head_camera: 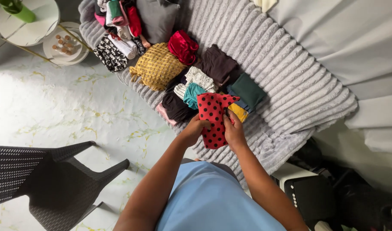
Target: Packing clothes into a suitcase.
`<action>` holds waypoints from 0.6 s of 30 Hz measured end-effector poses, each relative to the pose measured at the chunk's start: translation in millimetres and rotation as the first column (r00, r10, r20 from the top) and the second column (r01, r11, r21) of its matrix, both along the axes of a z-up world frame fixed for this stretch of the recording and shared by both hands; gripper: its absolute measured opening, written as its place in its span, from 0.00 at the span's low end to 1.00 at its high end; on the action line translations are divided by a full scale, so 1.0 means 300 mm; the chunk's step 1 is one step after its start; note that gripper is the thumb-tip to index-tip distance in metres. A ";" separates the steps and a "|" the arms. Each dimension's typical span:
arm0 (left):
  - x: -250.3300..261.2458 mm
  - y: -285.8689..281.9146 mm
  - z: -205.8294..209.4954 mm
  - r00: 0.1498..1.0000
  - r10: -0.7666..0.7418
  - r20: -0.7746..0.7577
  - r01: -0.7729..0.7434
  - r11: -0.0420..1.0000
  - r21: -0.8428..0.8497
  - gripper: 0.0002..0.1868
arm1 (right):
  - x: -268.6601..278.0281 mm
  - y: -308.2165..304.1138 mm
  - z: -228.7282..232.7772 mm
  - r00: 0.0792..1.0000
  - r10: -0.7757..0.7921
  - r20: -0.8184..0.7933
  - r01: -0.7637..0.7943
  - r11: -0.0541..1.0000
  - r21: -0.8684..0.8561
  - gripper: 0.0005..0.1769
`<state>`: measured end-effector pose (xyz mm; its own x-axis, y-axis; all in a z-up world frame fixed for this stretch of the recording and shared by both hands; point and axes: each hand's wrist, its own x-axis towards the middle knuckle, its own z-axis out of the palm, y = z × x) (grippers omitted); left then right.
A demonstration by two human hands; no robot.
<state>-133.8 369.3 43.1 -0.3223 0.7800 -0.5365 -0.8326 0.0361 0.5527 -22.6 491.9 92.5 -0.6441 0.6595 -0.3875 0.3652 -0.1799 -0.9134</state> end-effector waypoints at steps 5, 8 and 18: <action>-0.033 -0.120 0.025 0.999 -0.002 0.034 -0.001 0.998 0.070 0.20 | -0.027 -0.051 -0.047 0.997 0.081 -0.016 -0.079 0.992 0.103 0.21; -0.069 -0.227 0.056 1.000 -0.015 0.022 0.014 0.999 0.030 0.20 | -0.076 -0.149 -0.019 0.996 0.093 -0.018 -0.091 0.993 0.079 0.20; -0.139 -0.677 -0.009 0.998 0.070 0.001 -0.070 0.997 -0.035 0.23 | -0.223 -0.569 -0.052 0.976 0.218 -0.025 -0.218 0.976 -0.025 0.24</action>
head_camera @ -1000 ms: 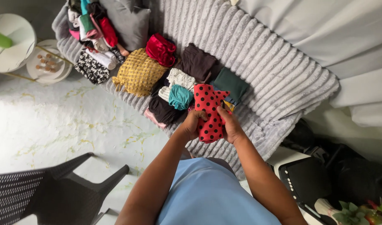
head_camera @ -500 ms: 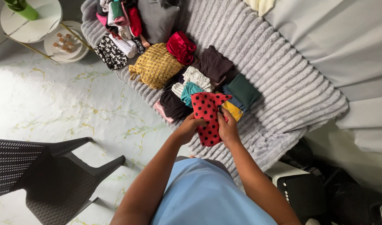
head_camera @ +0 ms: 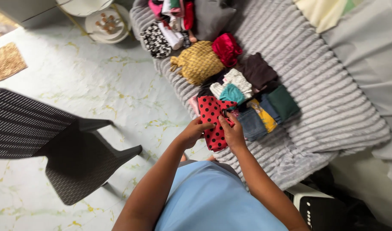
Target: Packing clothes into a suitcase.
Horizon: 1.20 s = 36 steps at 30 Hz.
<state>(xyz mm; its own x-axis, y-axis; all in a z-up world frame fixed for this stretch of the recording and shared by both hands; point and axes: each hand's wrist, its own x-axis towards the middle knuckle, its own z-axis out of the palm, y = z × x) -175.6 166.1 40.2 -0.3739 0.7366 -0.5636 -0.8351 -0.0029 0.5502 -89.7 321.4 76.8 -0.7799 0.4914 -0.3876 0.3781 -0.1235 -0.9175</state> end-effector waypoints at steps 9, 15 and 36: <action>-0.031 -0.375 -0.060 0.985 0.169 -0.028 -0.170 0.985 -0.027 0.30 | -0.133 -0.327 0.004 0.955 0.261 0.137 -0.249 0.963 -0.100 0.39; -0.029 -0.498 -0.054 0.955 0.295 0.040 -0.286 0.947 -0.148 0.31 | -0.226 -0.398 -0.047 0.862 0.488 0.136 -0.464 0.868 -0.175 0.48; 0.148 -0.652 -0.141 -0.113 0.944 0.309 -0.989 -0.078 -0.126 0.16 | -0.594 -0.646 -0.146 0.199 0.978 0.058 -0.768 0.193 -0.611 0.33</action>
